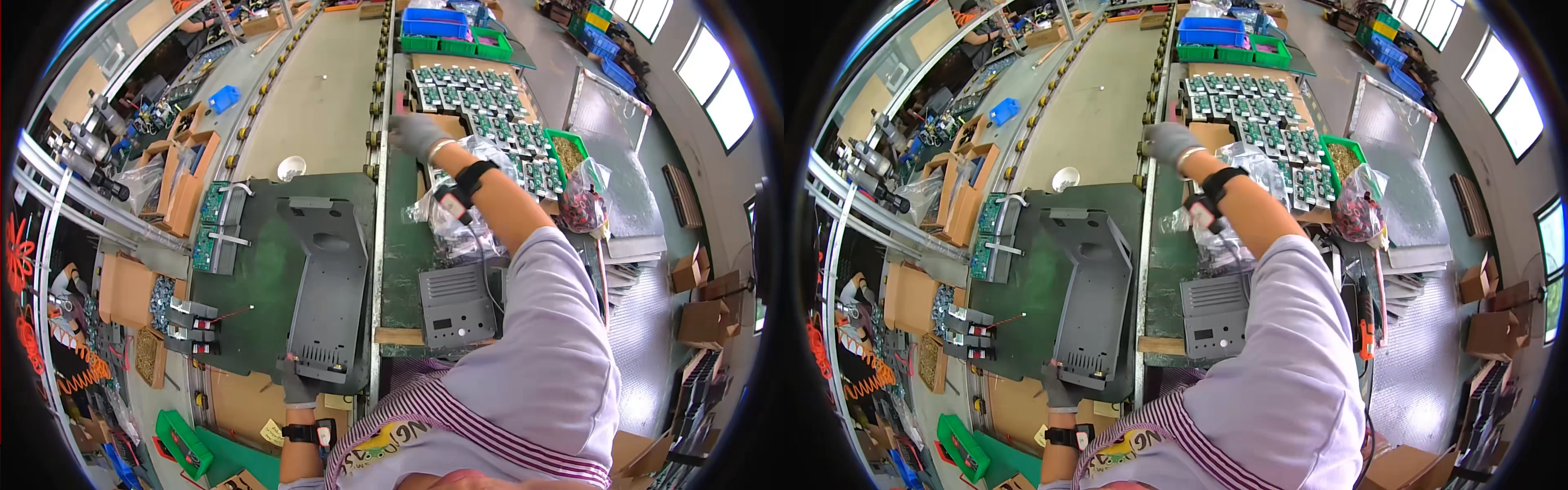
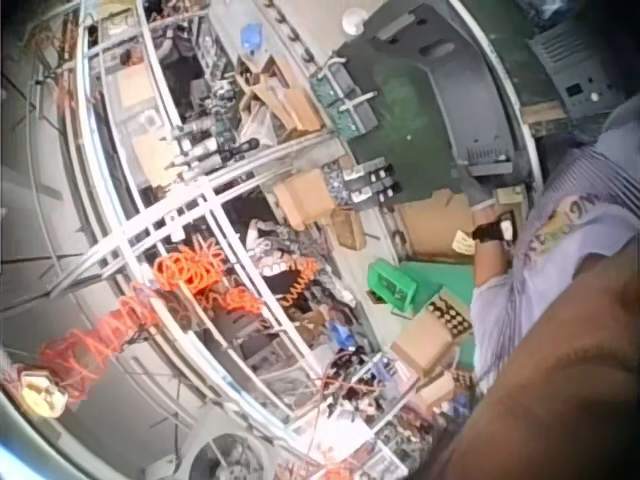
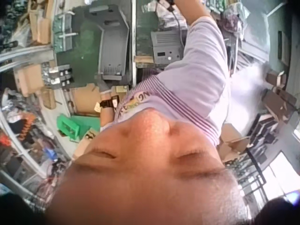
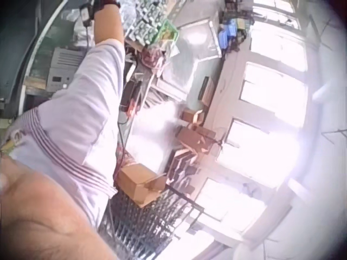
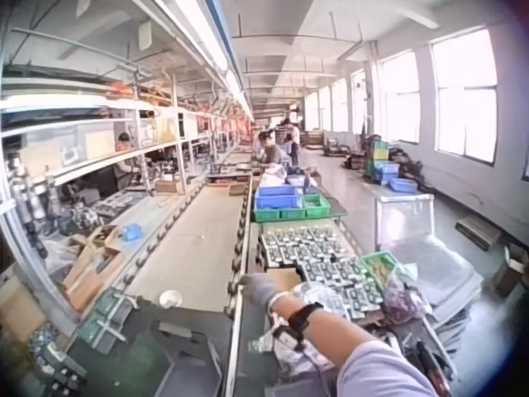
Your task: Assembling electronic controllers on a factory production line, installing components and using an electric screwdriver.
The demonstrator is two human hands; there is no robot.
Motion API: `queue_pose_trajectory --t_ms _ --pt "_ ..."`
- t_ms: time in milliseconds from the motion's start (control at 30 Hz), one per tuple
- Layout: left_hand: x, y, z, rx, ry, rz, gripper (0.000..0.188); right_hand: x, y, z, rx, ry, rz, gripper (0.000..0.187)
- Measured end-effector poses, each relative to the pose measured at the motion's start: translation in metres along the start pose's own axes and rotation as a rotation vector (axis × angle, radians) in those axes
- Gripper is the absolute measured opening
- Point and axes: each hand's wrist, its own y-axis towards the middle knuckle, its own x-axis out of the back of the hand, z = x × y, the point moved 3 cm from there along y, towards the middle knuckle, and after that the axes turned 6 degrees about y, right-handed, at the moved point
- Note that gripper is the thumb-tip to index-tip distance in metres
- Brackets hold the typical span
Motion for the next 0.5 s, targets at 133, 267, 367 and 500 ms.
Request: queue_pose_trajectory --t_ms 133,267,367,500 --pt "-0.007 0.001 -0.001 -0.041 0.015 -0.066 0.058 0.002 -0.015 -0.123 -0.415 -0.250 0.126 0.049" --pt "0.027 0.010 0.006 -0.101 0.012 -0.106 0.051 -0.022 -0.034 -0.126 -0.678 -0.282 0.253 0.088" --pt "0.064 0.008 0.008 -0.186 0.125 -0.245 0.040 -0.030 -0.028 -0.124 -0.600 -0.387 0.245 0.090" --pt "0.041 -0.003 -0.003 -0.186 0.121 -0.235 0.032 -0.019 -0.036 -0.127 -0.665 -0.231 0.233 0.095"
